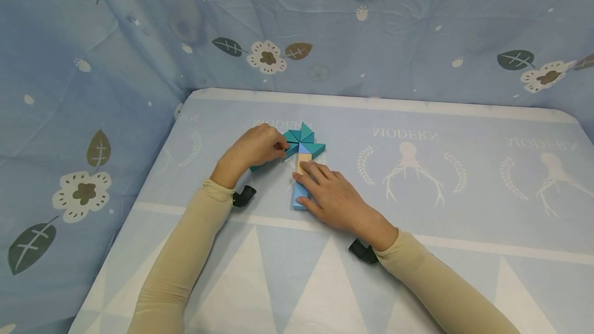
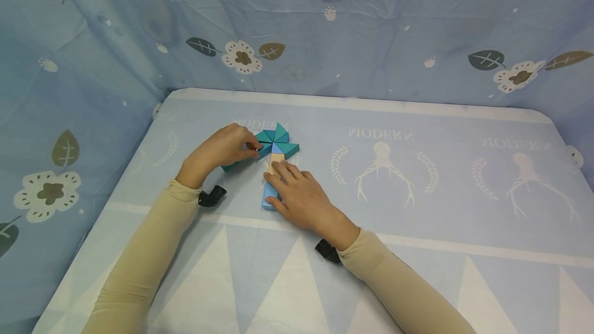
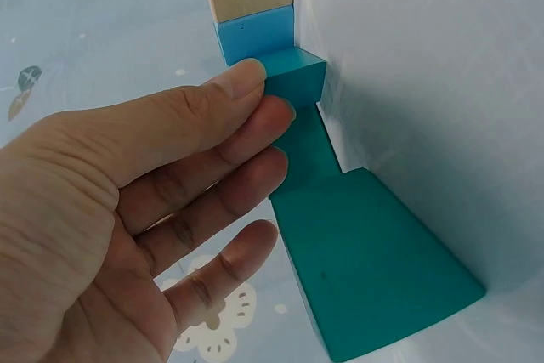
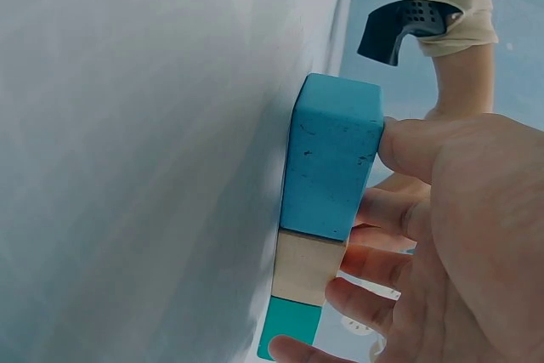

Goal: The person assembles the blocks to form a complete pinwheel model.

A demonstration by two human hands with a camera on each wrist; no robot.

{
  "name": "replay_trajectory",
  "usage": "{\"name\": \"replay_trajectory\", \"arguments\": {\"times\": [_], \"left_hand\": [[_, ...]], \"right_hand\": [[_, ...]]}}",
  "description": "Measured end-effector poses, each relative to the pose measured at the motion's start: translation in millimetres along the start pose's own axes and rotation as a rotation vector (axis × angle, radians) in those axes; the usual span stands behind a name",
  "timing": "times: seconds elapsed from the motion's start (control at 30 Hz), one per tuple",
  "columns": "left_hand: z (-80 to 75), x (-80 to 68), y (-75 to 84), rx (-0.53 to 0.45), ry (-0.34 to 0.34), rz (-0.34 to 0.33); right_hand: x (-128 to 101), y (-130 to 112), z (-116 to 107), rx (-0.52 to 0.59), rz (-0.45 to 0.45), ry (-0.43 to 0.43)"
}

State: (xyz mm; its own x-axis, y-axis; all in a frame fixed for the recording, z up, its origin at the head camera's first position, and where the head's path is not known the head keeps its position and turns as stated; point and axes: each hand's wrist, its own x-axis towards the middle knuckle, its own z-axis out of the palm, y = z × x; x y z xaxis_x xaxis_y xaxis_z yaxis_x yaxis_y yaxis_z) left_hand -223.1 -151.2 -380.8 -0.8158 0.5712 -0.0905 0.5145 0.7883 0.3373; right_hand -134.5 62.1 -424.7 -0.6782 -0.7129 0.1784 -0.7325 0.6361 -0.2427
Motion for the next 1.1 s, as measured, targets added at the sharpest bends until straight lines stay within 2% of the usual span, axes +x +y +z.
{"name": "replay_trajectory", "arguments": {"times": [1.1], "left_hand": [[1.3,0.8,-0.9,0.021,0.019,0.011]], "right_hand": [[-1.2,-0.7,-1.4,-0.007,0.006,-0.018]]}}
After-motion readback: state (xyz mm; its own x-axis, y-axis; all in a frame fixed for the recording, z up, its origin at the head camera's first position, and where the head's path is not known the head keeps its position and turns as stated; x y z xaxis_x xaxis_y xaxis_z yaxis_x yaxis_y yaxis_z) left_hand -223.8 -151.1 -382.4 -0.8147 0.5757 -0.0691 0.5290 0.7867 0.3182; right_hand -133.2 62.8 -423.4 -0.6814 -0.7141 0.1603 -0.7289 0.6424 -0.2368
